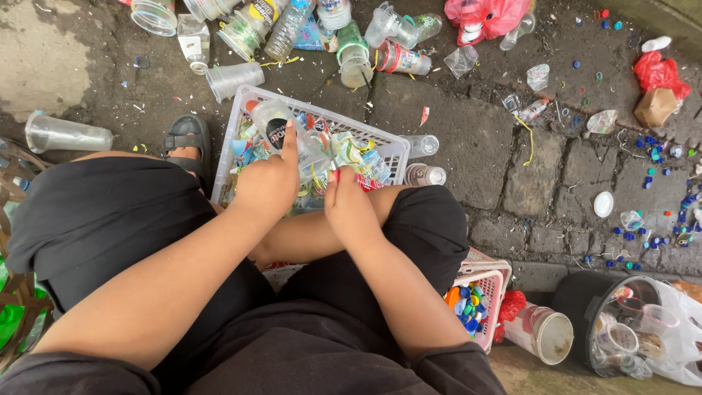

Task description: The person sorts plastic bottle caps and removes plastic rings from bottles using a cutter tool.

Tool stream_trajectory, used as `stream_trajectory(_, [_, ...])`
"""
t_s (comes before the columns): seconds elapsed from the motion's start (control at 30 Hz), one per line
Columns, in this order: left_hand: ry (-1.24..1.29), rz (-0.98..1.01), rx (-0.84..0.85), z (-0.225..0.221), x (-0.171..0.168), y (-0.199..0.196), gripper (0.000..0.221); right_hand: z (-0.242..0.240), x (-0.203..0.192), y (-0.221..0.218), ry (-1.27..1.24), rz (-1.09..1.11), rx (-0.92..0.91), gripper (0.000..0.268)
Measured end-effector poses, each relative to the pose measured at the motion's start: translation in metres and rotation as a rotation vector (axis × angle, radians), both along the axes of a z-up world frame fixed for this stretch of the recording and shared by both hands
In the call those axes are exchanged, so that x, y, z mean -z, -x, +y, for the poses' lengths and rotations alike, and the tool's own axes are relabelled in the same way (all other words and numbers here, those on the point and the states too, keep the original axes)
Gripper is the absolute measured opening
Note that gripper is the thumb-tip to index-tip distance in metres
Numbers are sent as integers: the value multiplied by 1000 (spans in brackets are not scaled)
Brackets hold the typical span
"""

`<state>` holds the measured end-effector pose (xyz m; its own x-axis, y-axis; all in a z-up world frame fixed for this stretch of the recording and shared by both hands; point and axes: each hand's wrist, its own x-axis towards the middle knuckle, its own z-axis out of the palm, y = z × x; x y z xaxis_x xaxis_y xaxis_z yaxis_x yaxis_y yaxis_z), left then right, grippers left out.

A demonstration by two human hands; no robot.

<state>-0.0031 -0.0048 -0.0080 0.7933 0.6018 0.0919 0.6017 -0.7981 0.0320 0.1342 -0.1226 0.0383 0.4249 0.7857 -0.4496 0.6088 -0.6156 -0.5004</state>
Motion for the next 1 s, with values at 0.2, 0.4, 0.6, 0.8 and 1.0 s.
stream_trajectory(0.2, [-1, -15, 15, 1, -2, -3, 79, 0, -15, -3, -62, 52, 110, 38])
stream_trajectory(0.4, [-2, -1, -1, 1, 10, -3, 77, 1, -22, 13, -66, 48, -48, 37])
stream_trajectory(0.6, [-64, 10, 34, 1, 15, -3, 72, 6, -18, 10, -39, 52, -40, 36])
stream_trajectory(0.8, [11, -27, -6, 5, -10, 0, 70, -2, 20, -19, 34, 149, 148, 44])
stream_trajectory(1.0, [609, -8, -157, 19, -19, 3, 63, 2, -13, -14, -161, 225, 242, 38])
